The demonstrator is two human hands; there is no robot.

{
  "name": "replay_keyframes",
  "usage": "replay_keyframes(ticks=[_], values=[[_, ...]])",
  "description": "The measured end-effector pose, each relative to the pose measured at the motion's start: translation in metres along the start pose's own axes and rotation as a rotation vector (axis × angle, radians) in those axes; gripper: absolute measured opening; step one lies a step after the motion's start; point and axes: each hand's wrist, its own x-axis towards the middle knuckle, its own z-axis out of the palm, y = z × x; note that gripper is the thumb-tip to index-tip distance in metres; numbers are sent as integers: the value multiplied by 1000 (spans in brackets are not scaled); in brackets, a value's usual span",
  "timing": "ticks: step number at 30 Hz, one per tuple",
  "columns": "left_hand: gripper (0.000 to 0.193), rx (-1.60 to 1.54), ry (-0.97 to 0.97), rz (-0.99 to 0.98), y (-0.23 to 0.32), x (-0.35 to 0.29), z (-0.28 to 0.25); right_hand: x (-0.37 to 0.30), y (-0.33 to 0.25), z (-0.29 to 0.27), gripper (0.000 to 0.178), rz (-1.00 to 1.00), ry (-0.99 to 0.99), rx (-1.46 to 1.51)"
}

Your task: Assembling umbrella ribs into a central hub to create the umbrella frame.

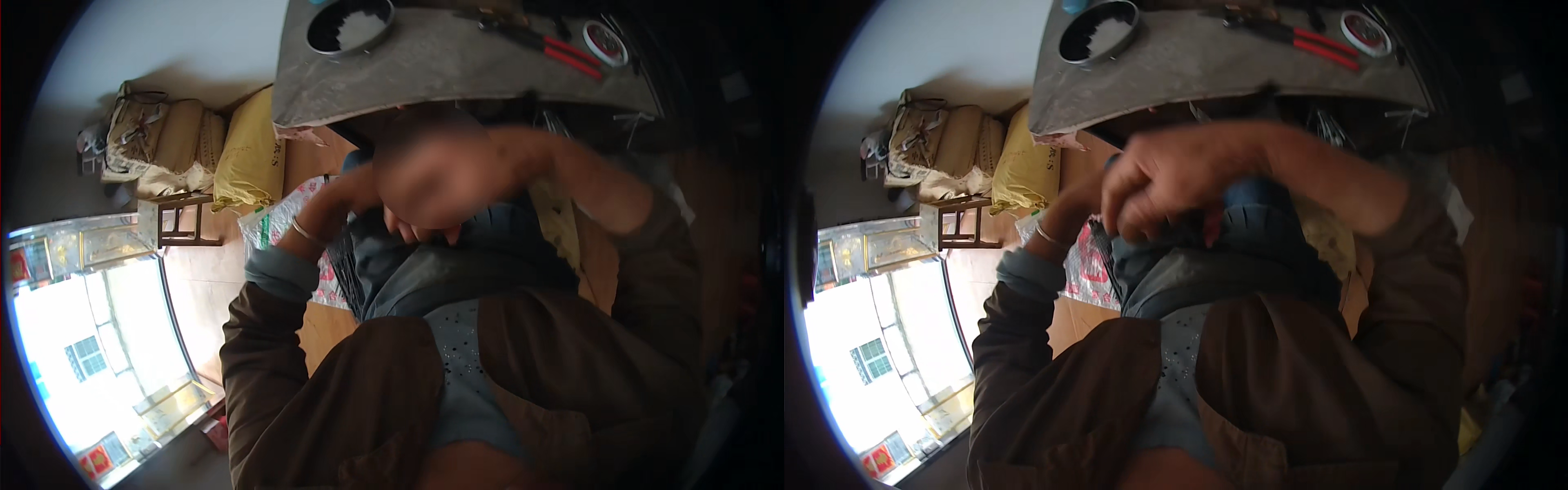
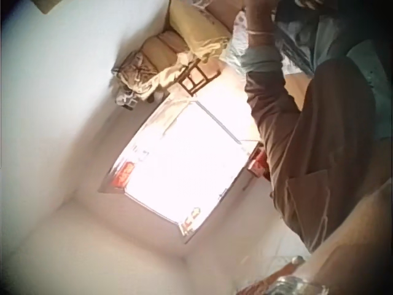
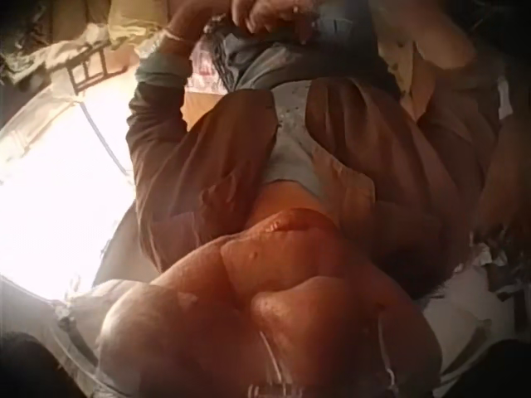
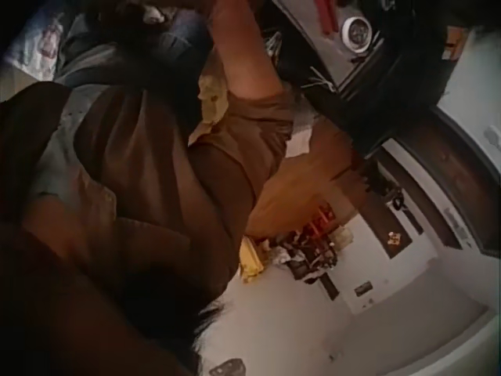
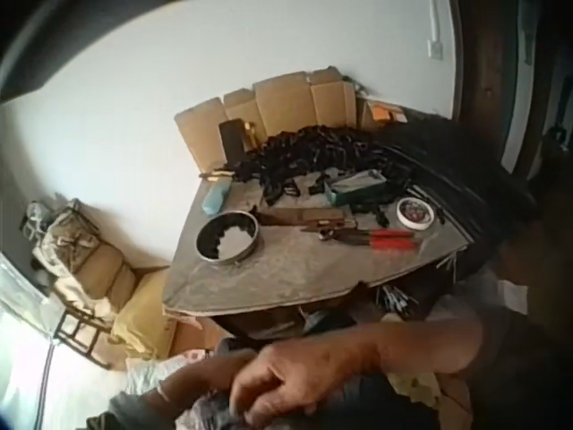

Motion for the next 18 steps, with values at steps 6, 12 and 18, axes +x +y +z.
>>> replay_keyframes(ticks=[6,12,18], values=[[26,-139,263,398,99,39,-37,32,90,6,44,173,-28,-502],[28,-271,637,475,8,48,1,71,189,-20,43,465,368,-721],[22,-563,877,413,-64,9,38,95,224,19,38,282,315,-444]])
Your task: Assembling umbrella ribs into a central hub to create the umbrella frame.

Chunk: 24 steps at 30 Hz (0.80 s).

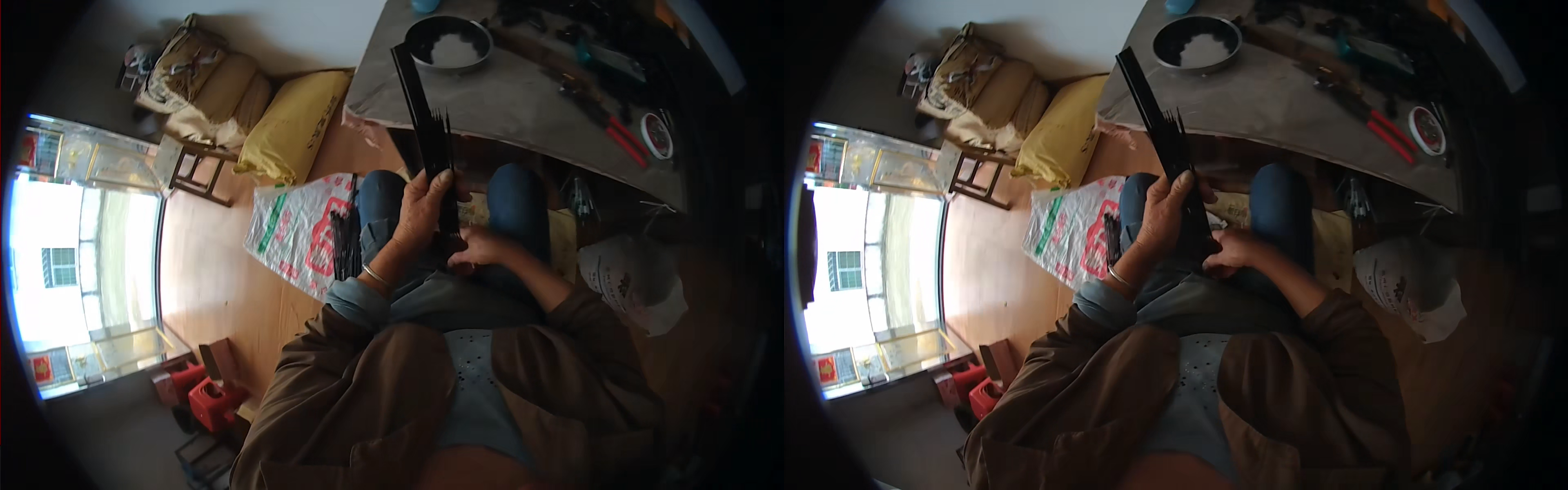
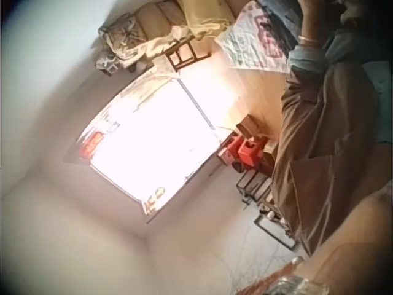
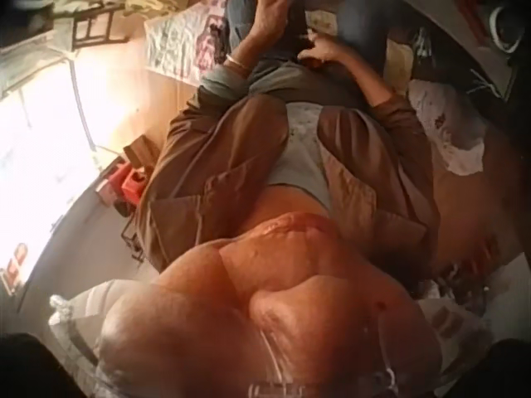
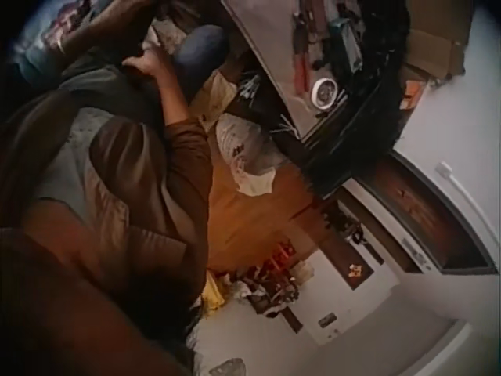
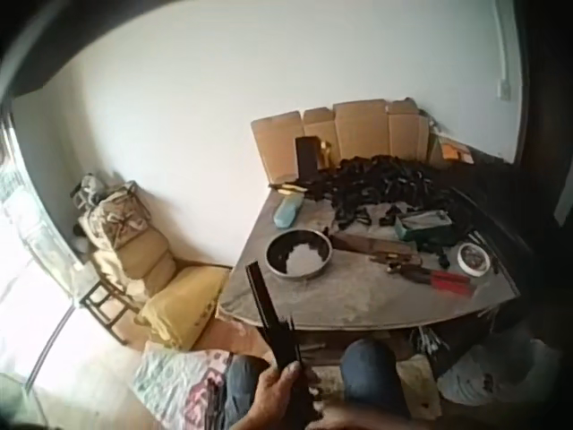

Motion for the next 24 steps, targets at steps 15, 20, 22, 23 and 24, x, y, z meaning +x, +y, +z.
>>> replay_keyframes(ticks=[15,20,22,23,24], values=[[32,163,-241,-34,49,16,43,-16,28,32,31,24,-306,246],[27,167,-218,-2,37,8,67,-73,-16,-82,27,-212,-275,249],[27,137,-248,-77,43,3,84,-105,-19,-137,25,-274,96,758],[32,127,-340,14,33,6,90,-117,-32,-165,29,-488,139,868],[38,124,-400,-13,32,5,98,-127,-40,-189,39,-651,393,657]])
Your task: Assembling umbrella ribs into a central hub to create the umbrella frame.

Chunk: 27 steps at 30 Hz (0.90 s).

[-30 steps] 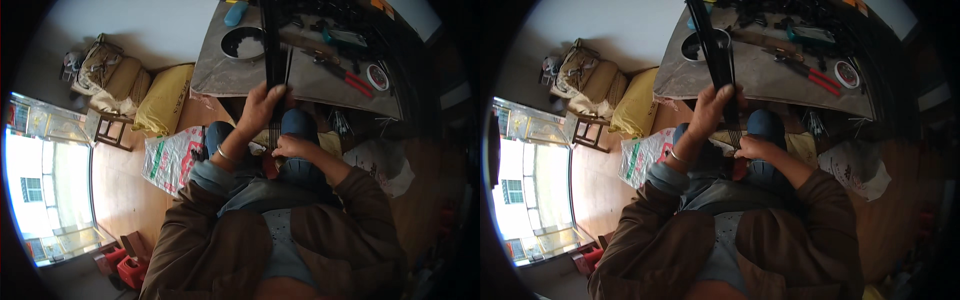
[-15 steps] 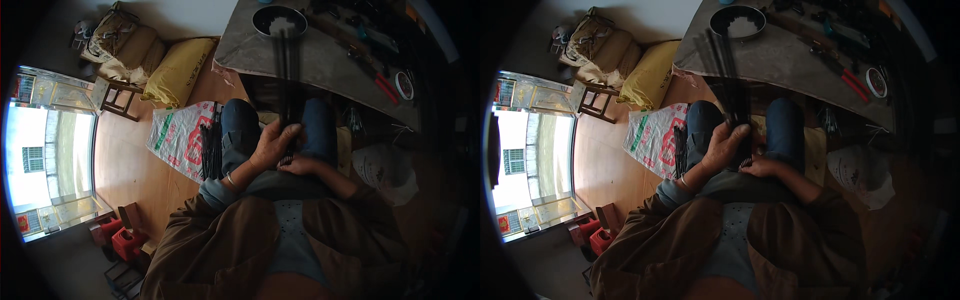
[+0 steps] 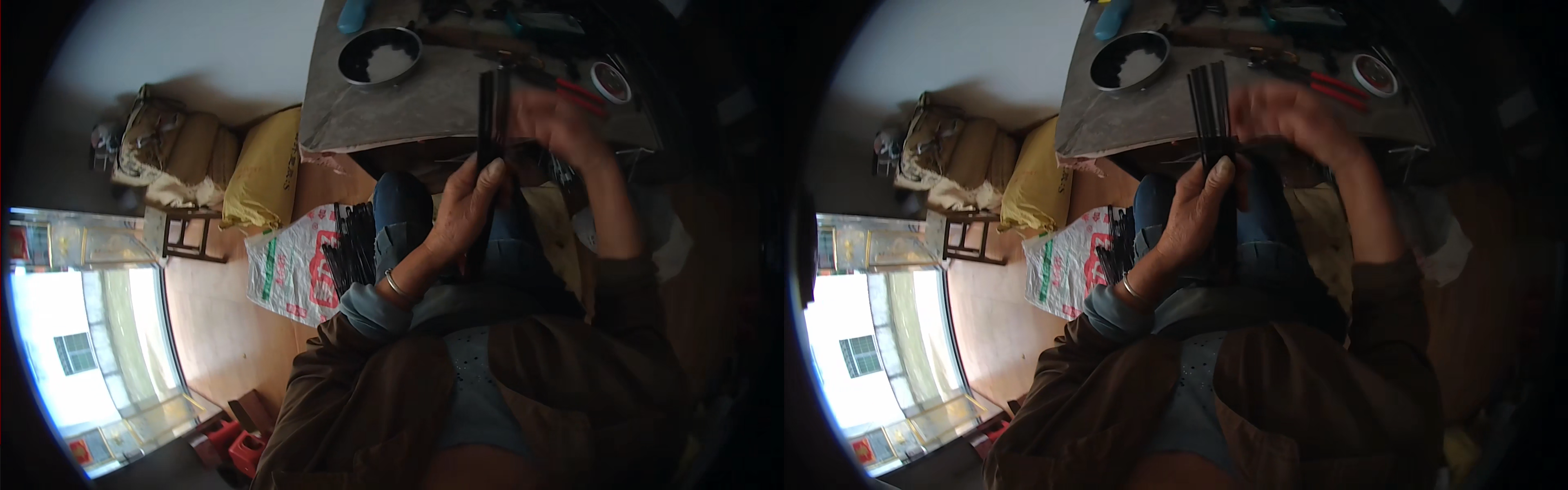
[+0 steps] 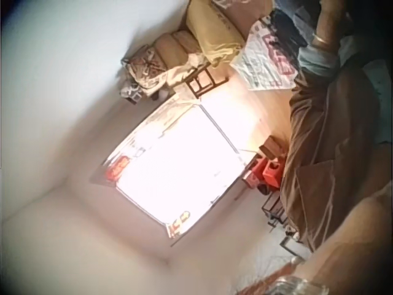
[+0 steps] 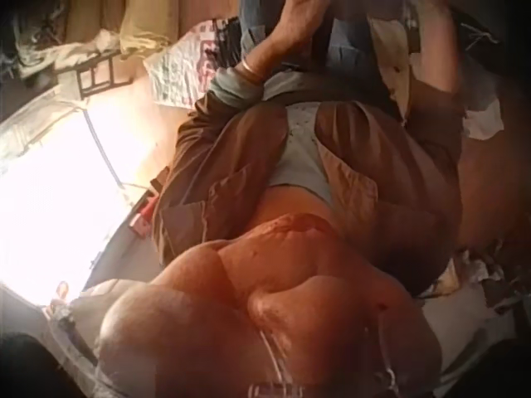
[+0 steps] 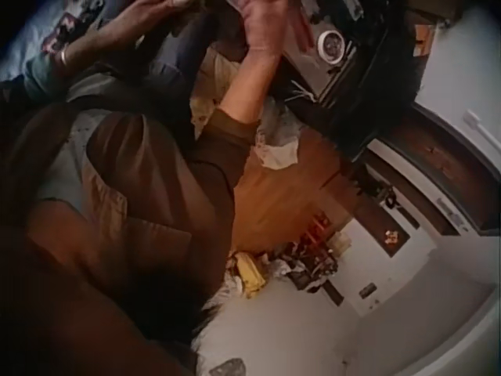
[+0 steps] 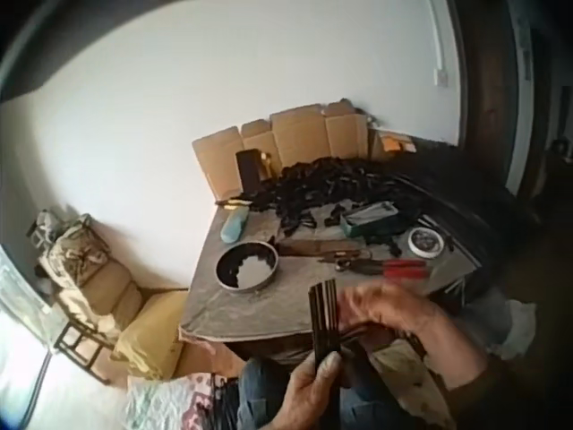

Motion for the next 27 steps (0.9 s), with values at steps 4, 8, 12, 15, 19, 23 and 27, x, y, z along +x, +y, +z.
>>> replay_keyframes(ticks=[4,8,12,15,19,23,27], values=[[66,-73,-65,-137,-2,5,6,40,-72,23,64,-343,-164,20],[48,-351,35,-208,5,8,1,18,-94,72,66,-431,-509,161],[26,-296,125,-204,-3,-4,-6,-18,-78,67,65,-326,-5,261],[30,-328,177,-176,-3,-8,-5,-19,-30,51,29,-135,586,-271],[32,-387,134,-144,-6,-9,-1,-24,12,61,24,195,395,-177],[32,-371,142,-141,-8,-9,1,-25,25,66,11,115,482,-59],[30,-420,147,-132,-8,-9,2,-25,37,70,10,85,561,119]])
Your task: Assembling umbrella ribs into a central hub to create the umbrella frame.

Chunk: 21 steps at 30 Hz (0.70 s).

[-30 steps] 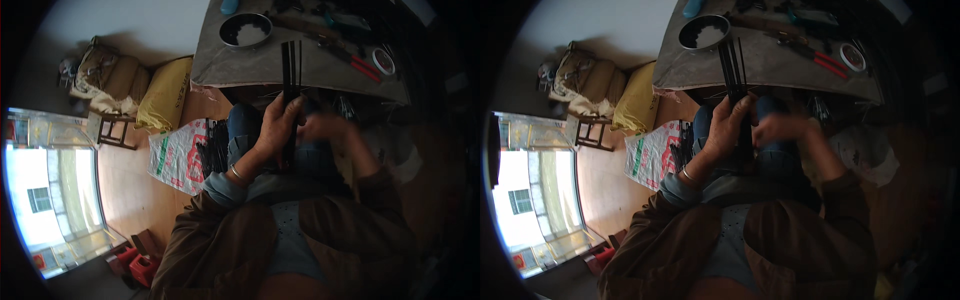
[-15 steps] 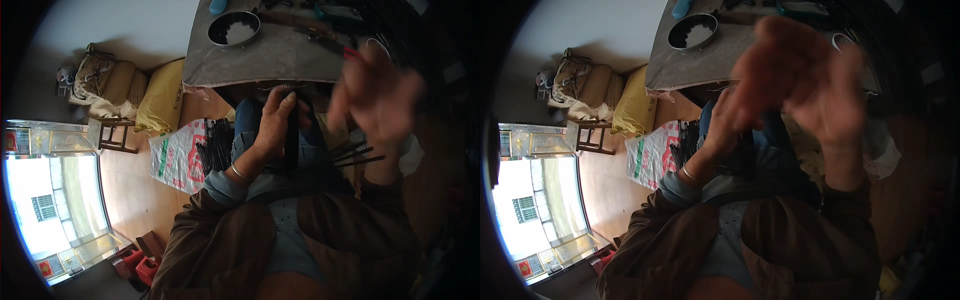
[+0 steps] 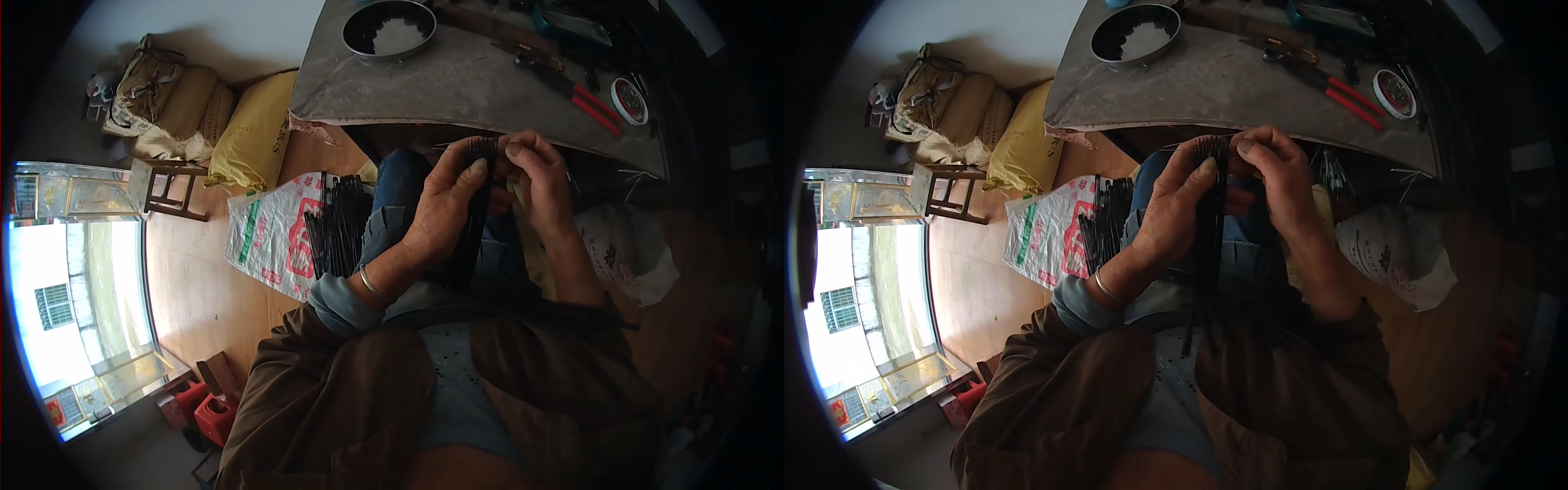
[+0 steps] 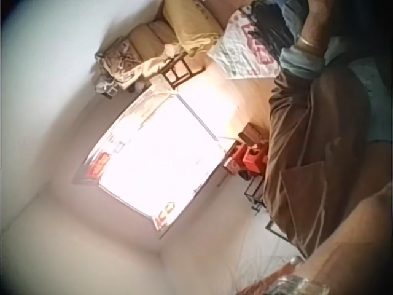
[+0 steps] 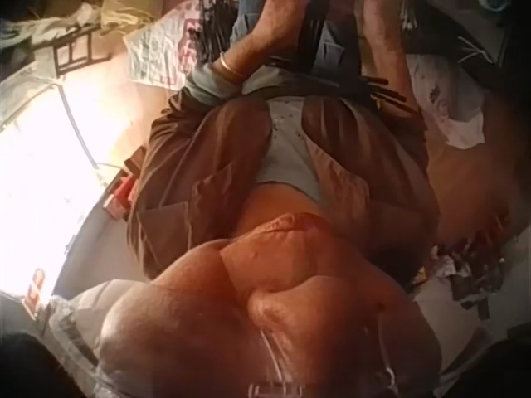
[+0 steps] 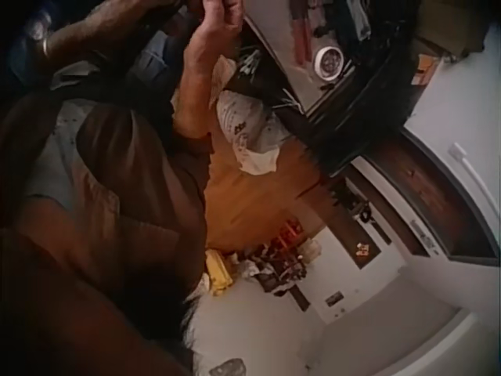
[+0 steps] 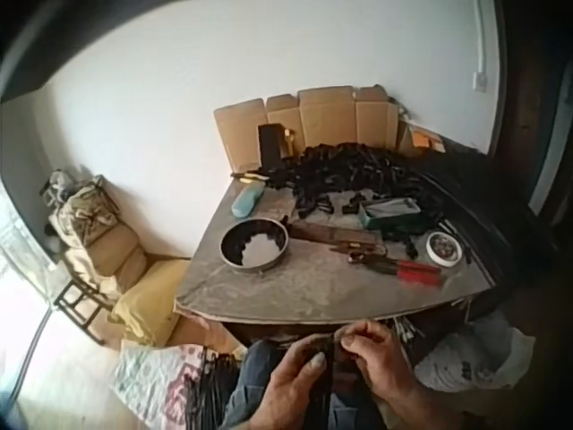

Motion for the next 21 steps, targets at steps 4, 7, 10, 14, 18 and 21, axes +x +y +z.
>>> replay_keyframes(ticks=[4,7,10,14,18,21], values=[[29,-51,50,-5,0,4,-3,3,5,9,11,9,80,143],[29,-54,64,2,4,6,-2,4,5,14,11,-2,104,170],[28,3,87,-8,7,7,5,-1,18,-5,10,18,112,179],[28,635,104,210,14,5,-11,-15,30,1,15,63,-134,-3],[30,656,34,115,29,-1,-7,-20,25,23,20,103,-422,-34],[35,433,-12,-211,44,5,-7,-25,36,25,18,209,-220,115]])
